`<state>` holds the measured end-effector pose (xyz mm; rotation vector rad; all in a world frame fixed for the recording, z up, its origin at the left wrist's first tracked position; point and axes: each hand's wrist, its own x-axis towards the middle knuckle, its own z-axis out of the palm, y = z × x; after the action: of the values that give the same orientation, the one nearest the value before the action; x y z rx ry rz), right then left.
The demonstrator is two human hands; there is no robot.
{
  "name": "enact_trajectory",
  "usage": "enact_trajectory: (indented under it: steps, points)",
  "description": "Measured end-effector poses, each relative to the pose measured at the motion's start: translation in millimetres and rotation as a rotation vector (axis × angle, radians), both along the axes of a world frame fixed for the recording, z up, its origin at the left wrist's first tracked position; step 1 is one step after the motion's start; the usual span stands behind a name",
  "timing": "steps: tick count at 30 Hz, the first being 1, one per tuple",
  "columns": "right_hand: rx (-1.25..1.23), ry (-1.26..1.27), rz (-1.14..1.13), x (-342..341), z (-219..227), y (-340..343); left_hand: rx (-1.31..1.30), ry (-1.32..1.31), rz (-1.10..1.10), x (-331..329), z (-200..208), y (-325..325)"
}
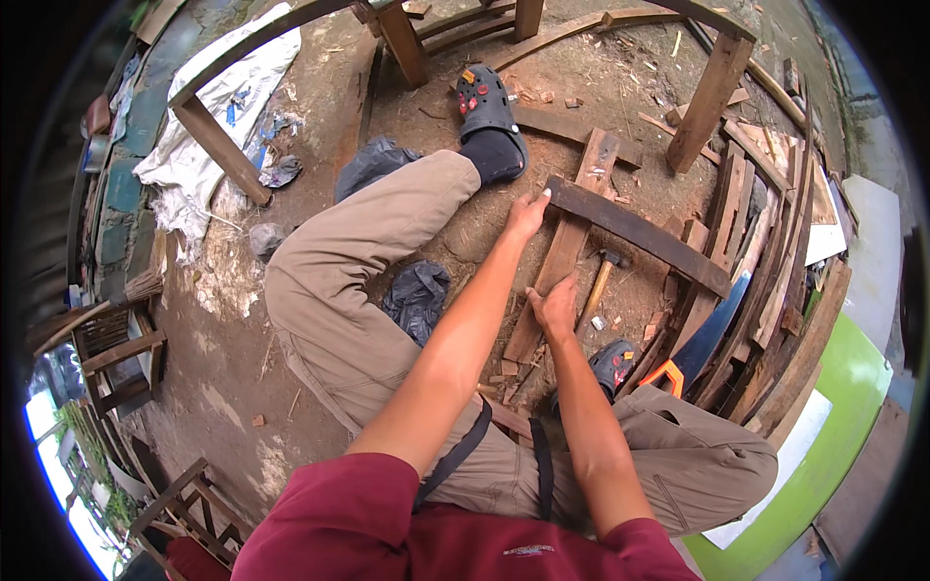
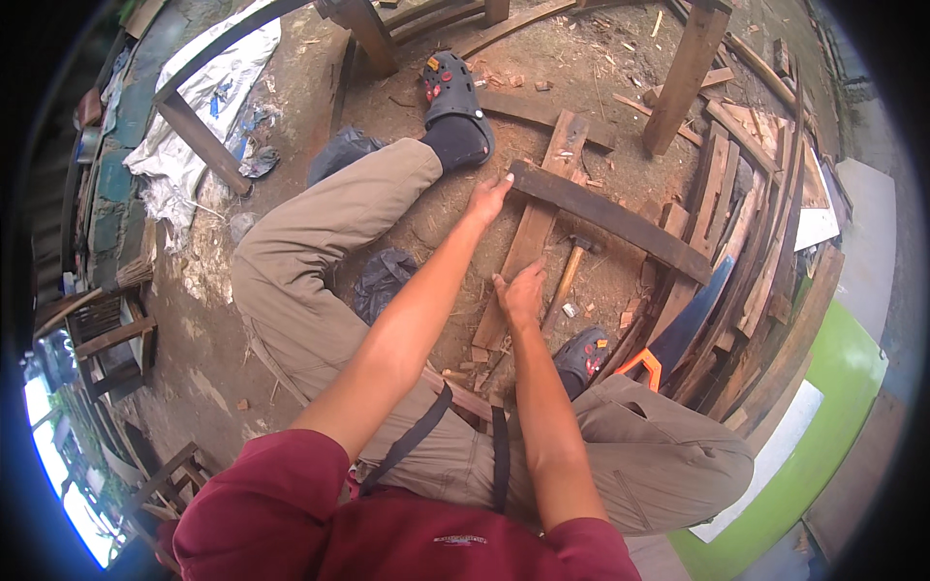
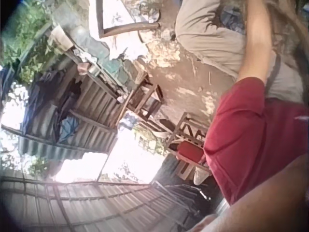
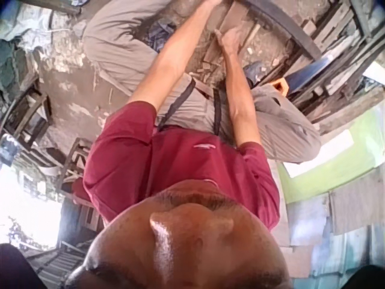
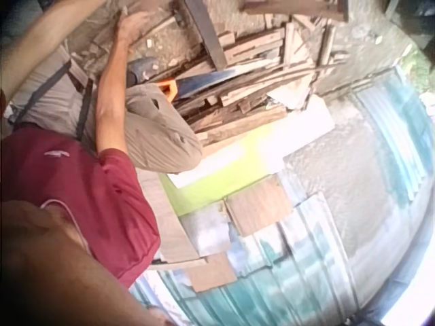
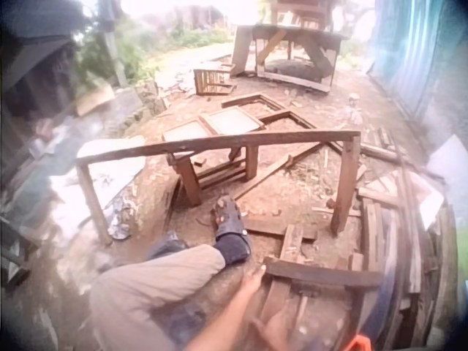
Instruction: The person sits on the ground and uses a hand saw to cut a wooden plank into smaller pieces. They reposition the wood and continue sawing, then use a metal file to smooth the cut edges.
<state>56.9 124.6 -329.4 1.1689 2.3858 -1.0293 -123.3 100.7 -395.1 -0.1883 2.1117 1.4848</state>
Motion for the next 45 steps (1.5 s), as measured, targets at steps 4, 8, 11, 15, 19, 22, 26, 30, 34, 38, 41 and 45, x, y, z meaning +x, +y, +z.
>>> enact_trajectory:
  steps: [4,8,11,15,19,22,26,30,34,38,41,45]
  points:
    - [0.037,0.049,0.041,14,-23,12,-0.138,-0.013,-0.201,-5,13,7]
    - [0.068,0.043,-0.006,15,-17,8,0.041,-0.059,-0.072,7,14,6]
    - [-0.027,0.005,-0.022,1,-5,4,0.079,-0.092,-0.056,9,16,3]
    - [-0.041,0.004,0.015,-12,8,-6,0.068,-0.082,-0.056,5,20,-6]
    - [0.026,0.047,0.092,-10,3,-1,0.152,-0.125,-0.059,15,32,-3]
    - [-0.043,0.080,0.123,-15,10,-3,0.095,-0.132,-0.121,9,23,-14]
    - [-0.159,0.233,0.193,1,-13,33,0.028,-0.127,-0.229,13,26,-9]
    - [-0.170,0.014,0.432,8,1,100,0.114,0.014,-0.219,18,13,-27]
    - [0.002,-0.118,0.307,38,32,189,-0.008,0.159,-0.243,41,17,-42]
    - [0.240,0.024,-0.085,78,71,255,-0.116,0.257,-0.269,55,16,-70]
    - [0.255,-0.051,-0.314,120,84,267,-0.173,0.420,-0.372,67,42,-64]
    - [0.227,-0.291,-0.480,167,81,232,-0.122,0.567,-0.481,71,67,-65]
